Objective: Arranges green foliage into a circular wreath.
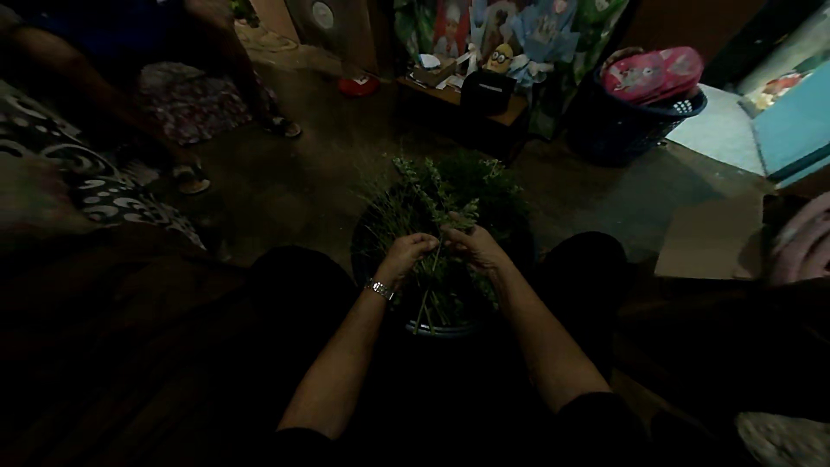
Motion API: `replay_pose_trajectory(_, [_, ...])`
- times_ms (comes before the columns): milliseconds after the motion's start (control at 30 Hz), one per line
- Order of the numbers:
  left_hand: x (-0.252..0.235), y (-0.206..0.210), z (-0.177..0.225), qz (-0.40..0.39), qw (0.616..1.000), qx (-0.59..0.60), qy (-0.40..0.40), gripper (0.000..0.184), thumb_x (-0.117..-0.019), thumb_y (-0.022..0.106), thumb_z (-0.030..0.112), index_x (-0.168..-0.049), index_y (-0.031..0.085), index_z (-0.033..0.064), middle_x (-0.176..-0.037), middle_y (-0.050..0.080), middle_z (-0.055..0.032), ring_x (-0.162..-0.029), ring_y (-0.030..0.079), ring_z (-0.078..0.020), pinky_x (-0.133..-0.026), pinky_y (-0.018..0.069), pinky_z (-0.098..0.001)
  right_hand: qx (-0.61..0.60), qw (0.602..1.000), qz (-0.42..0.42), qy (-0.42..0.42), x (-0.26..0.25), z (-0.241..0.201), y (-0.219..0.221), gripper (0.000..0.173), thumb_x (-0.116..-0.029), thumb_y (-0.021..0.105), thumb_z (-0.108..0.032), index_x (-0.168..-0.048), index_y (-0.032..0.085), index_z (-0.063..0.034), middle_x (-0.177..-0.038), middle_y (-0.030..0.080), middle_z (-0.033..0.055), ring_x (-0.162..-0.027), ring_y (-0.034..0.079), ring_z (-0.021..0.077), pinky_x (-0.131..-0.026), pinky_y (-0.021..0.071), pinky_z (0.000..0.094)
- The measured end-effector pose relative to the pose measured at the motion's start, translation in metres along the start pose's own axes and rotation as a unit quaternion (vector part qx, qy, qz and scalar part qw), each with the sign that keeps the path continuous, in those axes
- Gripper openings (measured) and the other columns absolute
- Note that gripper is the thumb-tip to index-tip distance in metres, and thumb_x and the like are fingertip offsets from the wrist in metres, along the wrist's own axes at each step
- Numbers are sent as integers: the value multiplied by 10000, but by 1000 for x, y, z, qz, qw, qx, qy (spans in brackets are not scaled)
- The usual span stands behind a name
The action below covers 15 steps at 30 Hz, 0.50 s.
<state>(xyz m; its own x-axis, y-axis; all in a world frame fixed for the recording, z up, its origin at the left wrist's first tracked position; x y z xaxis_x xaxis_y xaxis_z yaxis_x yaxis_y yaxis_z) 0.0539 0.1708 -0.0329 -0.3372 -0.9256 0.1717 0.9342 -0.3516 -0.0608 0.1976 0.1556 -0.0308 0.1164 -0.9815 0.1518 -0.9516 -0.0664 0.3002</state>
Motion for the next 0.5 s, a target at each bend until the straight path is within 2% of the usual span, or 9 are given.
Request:
replay_pose_trajectory(33, [-1,0,-1,-4,1000,0,-2,115,-1022,589,84,-1056,673,14,-887,647,1,-765,567,-42,-738,485,-206,-34,999,-4,-14,-1,0,1,434,-1009,620,-65,-1423,491,-42,-1078,674,72,-819,647,114,-759,565,281])
replay_pose_trajectory(100, [1,2,2,-12,1000,-8,1,112,-1019,584,74,-1054,671,11,-878,637,14,-747,557,-30,-714,474,-195,-51,998,3,-37,-3,-4,1,222,-1001,603,-17,-1219,582,19,-898,673,53,-728,649,111,-721,581,273])
replay_pose_trajectory(133, [2,3,4,-18,1000,-18,3,115,-1020,584,78,-1061,668,11,-903,639,11,-775,568,-31,-741,486,-201,-28,999,12,-41,-2,-7,0,146,-1001,601,-11,-1139,598,35,-835,670,47,-694,654,110,-701,588,269])
replay_pose_trajectory(167, [3,4,7,-23,999,-33,8,128,-1019,589,83,-1079,671,5,-941,654,1,-817,587,-35,-779,498,-211,11,999,23,-40,0,-10,0,132,-1003,611,-22,-1114,603,49,-812,673,52,-682,666,116,-694,600,276])
replay_pose_trajectory(267, [7,12,14,-47,993,-95,41,248,-1022,614,123,-1219,671,-16,-1118,715,-70,-1008,670,-78,-956,534,-274,133,989,35,-46,6,-16,1,204,-987,660,-57,-1135,625,79,-877,705,88,-722,704,122,-719,626,286])
replay_pose_trajectory(367, [7,15,17,-36,988,-131,79,243,-1021,619,127,-1205,679,-20,-1054,723,-66,-937,686,-68,-915,558,-264,234,970,15,-57,8,-17,8,217,-986,672,-98,-1123,655,69,-902,702,96,-740,690,112,-746,609,288])
replay_pose_trajectory(500, [8,13,17,-11,989,-125,81,202,-1009,629,86,-1162,690,-31,-1030,721,-71,-876,686,-59,-861,571,-244,267,963,4,-36,7,-13,10,214,-978,677,-90,-1128,656,61,-928,705,104,-750,696,117,-753,609,292])
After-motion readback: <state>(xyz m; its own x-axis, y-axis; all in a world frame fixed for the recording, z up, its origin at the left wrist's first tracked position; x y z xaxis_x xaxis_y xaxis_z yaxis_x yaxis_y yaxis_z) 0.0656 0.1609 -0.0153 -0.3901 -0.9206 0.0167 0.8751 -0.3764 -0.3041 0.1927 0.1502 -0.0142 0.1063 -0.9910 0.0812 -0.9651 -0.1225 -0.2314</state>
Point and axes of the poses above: each hand's wrist, its own x-axis away from the middle knuckle, its own y-axis out of the palm, z = x × y, the point moved 10 cm from there along -x, towards the middle knuckle
